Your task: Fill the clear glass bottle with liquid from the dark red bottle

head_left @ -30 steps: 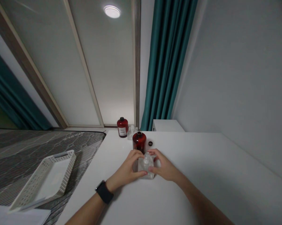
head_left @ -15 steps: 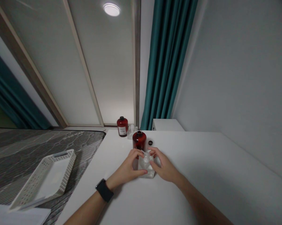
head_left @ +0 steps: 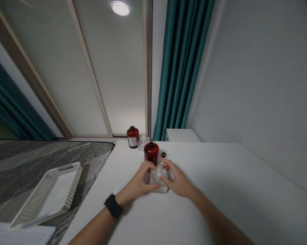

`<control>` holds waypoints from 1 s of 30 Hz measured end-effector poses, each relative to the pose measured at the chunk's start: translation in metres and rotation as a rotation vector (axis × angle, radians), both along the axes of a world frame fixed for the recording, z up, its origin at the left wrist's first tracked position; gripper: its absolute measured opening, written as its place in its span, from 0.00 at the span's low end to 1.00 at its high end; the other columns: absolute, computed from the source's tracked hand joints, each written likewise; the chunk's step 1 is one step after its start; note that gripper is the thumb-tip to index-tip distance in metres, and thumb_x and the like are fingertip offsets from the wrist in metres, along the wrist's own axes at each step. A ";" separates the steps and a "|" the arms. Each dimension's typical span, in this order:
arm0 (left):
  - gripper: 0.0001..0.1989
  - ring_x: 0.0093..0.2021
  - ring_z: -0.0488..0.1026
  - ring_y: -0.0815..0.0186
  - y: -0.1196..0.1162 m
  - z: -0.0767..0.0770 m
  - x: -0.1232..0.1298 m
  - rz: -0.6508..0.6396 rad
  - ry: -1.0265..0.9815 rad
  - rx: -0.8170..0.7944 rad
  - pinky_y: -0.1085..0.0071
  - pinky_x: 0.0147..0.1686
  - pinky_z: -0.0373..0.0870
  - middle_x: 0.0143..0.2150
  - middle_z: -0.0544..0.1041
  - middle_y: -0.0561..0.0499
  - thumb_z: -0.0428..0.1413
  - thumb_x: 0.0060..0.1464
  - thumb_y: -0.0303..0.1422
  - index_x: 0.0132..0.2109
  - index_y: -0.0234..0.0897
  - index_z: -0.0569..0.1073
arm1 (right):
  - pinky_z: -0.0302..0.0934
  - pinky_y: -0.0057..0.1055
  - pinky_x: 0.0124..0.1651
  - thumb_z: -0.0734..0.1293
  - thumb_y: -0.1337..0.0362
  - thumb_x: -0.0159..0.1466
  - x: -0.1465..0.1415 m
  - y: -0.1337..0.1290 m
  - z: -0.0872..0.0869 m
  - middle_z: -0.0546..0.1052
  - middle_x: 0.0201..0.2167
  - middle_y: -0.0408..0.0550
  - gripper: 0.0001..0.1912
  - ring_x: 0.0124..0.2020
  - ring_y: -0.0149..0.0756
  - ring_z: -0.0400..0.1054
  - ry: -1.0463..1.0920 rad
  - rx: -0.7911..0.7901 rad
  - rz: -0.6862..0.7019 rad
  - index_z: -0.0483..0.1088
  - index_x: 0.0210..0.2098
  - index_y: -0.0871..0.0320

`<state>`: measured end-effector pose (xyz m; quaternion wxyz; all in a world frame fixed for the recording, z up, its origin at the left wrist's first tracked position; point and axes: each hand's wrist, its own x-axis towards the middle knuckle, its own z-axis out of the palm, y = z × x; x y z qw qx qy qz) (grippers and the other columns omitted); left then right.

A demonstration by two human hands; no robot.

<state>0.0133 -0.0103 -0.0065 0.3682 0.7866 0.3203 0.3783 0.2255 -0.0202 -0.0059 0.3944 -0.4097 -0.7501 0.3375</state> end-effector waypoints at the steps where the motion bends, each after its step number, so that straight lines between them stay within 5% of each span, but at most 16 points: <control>1: 0.20 0.55 0.66 0.56 0.000 0.000 0.000 -0.003 -0.001 0.001 0.60 0.57 0.62 0.52 0.68 0.46 0.66 0.50 0.32 0.47 0.40 0.67 | 0.62 0.43 0.57 0.66 0.68 0.61 0.001 0.000 0.000 0.73 0.47 0.50 0.29 0.49 0.42 0.69 -0.008 0.028 -0.001 0.59 0.61 0.55; 7: 0.19 0.55 0.66 0.56 0.000 0.001 0.000 -0.004 -0.016 -0.010 0.60 0.56 0.62 0.52 0.68 0.46 0.67 0.50 0.32 0.45 0.40 0.67 | 0.64 0.41 0.54 0.59 0.71 0.63 -0.001 -0.001 -0.003 0.73 0.43 0.49 0.24 0.45 0.40 0.69 0.038 0.192 -0.109 0.62 0.58 0.55; 12: 0.18 0.55 0.66 0.56 -0.001 0.004 0.001 -0.010 -0.014 -0.019 0.59 0.56 0.63 0.52 0.67 0.46 0.66 0.51 0.33 0.45 0.40 0.67 | 0.63 0.41 0.55 0.60 0.73 0.60 -0.010 -0.008 0.000 0.72 0.42 0.47 0.30 0.46 0.39 0.69 0.102 0.207 -0.101 0.59 0.61 0.54; 23: 0.17 0.54 0.66 0.57 0.000 -0.001 0.001 0.001 -0.026 -0.007 0.61 0.56 0.63 0.51 0.67 0.47 0.66 0.50 0.32 0.42 0.40 0.66 | 0.62 0.42 0.56 0.69 0.66 0.57 -0.019 -0.006 -0.004 0.72 0.43 0.47 0.34 0.47 0.41 0.69 0.135 0.025 -0.146 0.59 0.62 0.54; 30: 0.17 0.56 0.65 0.57 -0.001 0.001 0.001 0.002 -0.024 -0.010 0.61 0.57 0.62 0.52 0.67 0.47 0.66 0.49 0.32 0.40 0.40 0.65 | 0.62 0.41 0.56 0.66 0.68 0.60 -0.016 -0.006 -0.001 0.73 0.44 0.48 0.32 0.47 0.40 0.70 0.164 0.031 -0.077 0.56 0.63 0.54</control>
